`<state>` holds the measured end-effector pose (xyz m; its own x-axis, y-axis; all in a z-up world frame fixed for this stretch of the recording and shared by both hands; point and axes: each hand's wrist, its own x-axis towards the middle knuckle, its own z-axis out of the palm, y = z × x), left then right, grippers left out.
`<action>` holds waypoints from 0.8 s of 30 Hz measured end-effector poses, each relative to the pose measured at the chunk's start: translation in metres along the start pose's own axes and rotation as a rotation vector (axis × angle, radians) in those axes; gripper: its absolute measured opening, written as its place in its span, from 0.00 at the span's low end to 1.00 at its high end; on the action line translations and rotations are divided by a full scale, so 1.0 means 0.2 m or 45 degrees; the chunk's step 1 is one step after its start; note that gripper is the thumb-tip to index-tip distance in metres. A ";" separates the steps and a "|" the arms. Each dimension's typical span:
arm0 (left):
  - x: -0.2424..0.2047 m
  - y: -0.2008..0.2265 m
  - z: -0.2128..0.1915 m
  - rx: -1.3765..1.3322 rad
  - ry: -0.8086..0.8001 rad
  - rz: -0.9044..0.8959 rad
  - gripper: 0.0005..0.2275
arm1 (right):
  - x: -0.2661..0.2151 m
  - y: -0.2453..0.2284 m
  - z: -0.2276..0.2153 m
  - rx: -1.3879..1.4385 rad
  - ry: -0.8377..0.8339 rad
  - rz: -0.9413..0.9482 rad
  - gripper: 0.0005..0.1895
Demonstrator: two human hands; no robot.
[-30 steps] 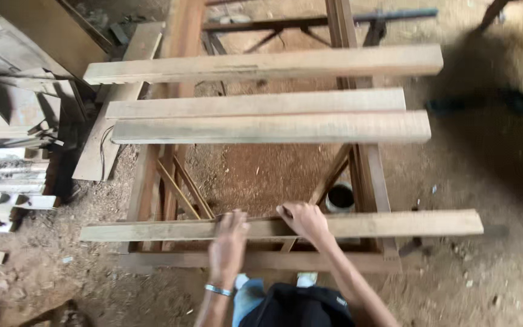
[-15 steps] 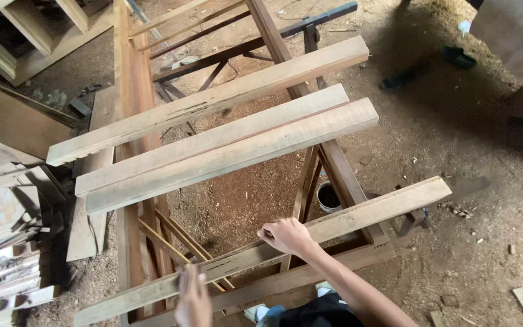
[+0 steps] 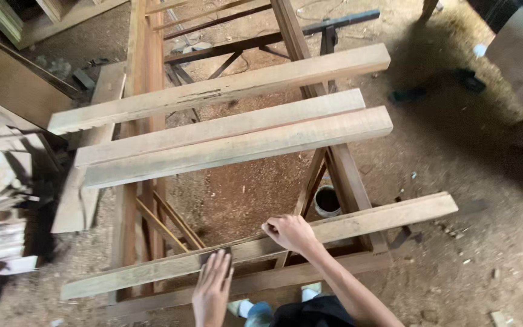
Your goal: The person sands long pieces of wood using a small piece of sandpaper by hand, moving the sandpaper back and forth along the surfaces and edges.
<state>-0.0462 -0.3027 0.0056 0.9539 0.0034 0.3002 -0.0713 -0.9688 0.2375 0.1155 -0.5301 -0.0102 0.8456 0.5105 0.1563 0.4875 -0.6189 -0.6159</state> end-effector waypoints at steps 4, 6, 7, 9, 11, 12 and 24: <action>0.06 0.14 -0.01 0.013 0.128 -0.200 0.21 | 0.02 0.03 0.02 -0.097 -0.320 0.161 0.24; 0.08 0.17 -0.03 -0.024 0.143 -0.305 0.22 | 0.03 0.04 0.02 -0.146 -0.259 0.103 0.22; 0.08 0.19 -0.03 -0.092 0.132 -0.390 0.22 | 0.02 0.04 0.00 -0.172 -0.239 0.066 0.22; 0.08 0.21 -0.04 -0.152 0.151 -0.422 0.22 | 0.00 0.02 -0.02 -0.113 -0.342 0.181 0.22; 0.05 0.18 -0.06 -0.123 0.196 -0.315 0.22 | 0.01 -0.02 -0.04 -0.094 -0.401 0.223 0.22; 0.04 0.15 -0.06 -0.067 0.162 -0.283 0.22 | 0.02 -0.02 -0.05 -0.101 -0.412 0.214 0.22; 0.08 0.20 0.07 -0.245 0.051 -0.208 0.20 | 0.00 0.00 0.00 -0.236 -0.108 0.007 0.24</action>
<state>-0.0298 -0.3444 0.0070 0.9451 0.1698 0.2791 0.0249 -0.8893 0.4566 0.1166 -0.5301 -0.0100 0.8310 0.5501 0.0829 0.5211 -0.7175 -0.4623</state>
